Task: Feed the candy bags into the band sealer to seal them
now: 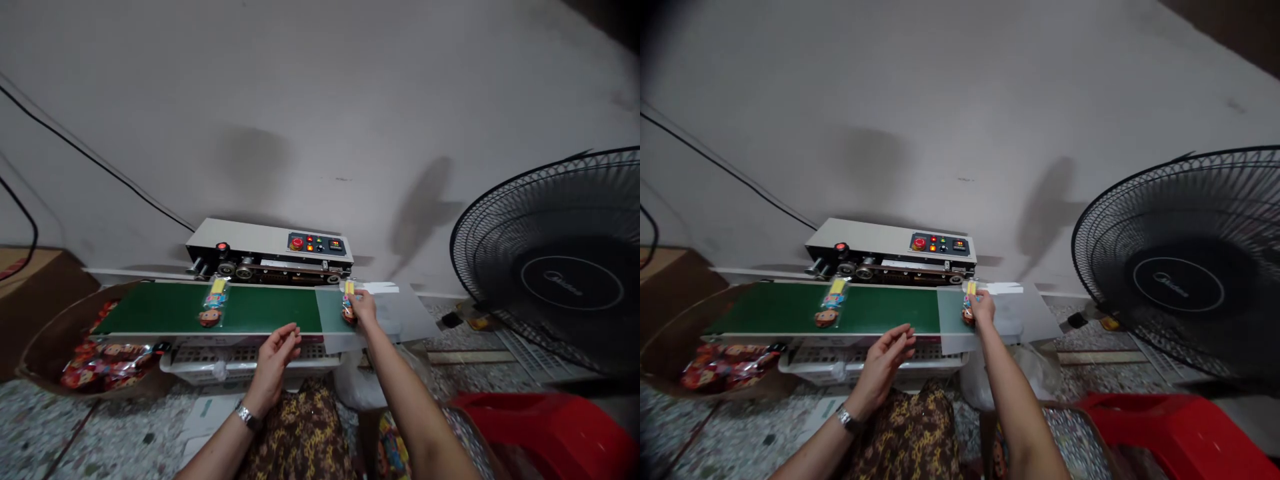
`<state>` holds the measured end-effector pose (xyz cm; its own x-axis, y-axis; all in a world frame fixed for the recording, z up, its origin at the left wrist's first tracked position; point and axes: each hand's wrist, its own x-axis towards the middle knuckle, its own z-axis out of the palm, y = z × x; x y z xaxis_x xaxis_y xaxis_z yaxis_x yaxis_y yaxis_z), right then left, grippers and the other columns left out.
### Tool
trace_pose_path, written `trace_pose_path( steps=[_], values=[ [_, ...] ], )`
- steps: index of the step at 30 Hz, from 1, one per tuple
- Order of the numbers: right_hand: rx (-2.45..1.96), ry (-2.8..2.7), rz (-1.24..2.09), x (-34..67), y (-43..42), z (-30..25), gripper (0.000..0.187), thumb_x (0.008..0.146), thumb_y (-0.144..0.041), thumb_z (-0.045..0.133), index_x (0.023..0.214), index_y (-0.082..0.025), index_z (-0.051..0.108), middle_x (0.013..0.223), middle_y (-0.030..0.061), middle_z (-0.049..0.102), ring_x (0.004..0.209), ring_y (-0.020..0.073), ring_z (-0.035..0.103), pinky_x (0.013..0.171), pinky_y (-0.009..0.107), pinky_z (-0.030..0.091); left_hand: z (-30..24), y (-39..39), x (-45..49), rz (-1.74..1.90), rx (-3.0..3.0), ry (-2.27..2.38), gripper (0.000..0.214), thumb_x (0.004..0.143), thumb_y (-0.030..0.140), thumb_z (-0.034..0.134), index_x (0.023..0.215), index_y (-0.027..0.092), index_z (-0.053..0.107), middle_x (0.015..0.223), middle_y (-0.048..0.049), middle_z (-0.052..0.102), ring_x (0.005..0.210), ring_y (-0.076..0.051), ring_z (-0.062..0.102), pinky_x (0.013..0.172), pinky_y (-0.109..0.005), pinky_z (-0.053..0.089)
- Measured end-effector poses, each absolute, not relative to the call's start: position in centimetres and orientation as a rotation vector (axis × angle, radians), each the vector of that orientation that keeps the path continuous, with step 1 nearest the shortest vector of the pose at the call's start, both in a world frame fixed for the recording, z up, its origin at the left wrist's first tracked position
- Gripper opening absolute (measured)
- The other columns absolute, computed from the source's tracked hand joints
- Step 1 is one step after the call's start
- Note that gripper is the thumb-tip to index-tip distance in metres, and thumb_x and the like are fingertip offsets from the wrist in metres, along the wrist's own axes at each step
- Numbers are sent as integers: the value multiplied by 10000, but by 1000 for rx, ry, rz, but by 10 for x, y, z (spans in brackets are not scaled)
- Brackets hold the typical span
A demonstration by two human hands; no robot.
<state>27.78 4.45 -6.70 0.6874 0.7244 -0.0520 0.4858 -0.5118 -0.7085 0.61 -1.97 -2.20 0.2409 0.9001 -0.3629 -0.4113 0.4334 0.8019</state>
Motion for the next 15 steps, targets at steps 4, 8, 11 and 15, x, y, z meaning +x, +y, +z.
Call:
trace_pose_path(
  steps=[4, 8, 11, 15],
  values=[
    [-2291, -1016, 469, 268, 55, -70, 218, 656, -319, 631, 808, -162, 620, 672, 51, 632, 620, 189, 601, 531, 251, 400, -23, -22, 5, 963, 632, 924, 350, 703, 348, 669, 1004, 177, 617, 1060, -100, 619, 895, -173, 596, 726, -279, 497],
    [-2296, -1104, 455, 253, 61, -69, 291, 701, -322, 604, 940, -156, 605, 708, 50, 642, 669, 191, 602, 594, 267, 425, -20, -24, 7, 962, 642, 913, 345, 700, 344, 673, 997, 177, 620, 1046, -98, 628, 880, -173, 602, 718, -279, 503],
    [-2253, -1187, 387, 236, 61, -60, 396, 743, -302, 557, 1105, -143, 540, 791, 72, 642, 780, 204, 595, 692, 292, 434, -18, -26, 9, 949, 668, 917, 341, 700, 346, 670, 997, 184, 622, 1033, -88, 634, 872, -167, 605, 711, -267, 503],
    [-2073, -1410, 355, 225, 36, -38, 428, 756, -306, 550, 1167, -196, 507, 927, 56, 619, 811, 163, 576, 751, 268, 426, -15, -32, 2, 903, 725, 922, 352, 699, 348, 667, 1007, 185, 617, 1048, -90, 634, 865, -164, 611, 713, -263, 504]
  ],
)
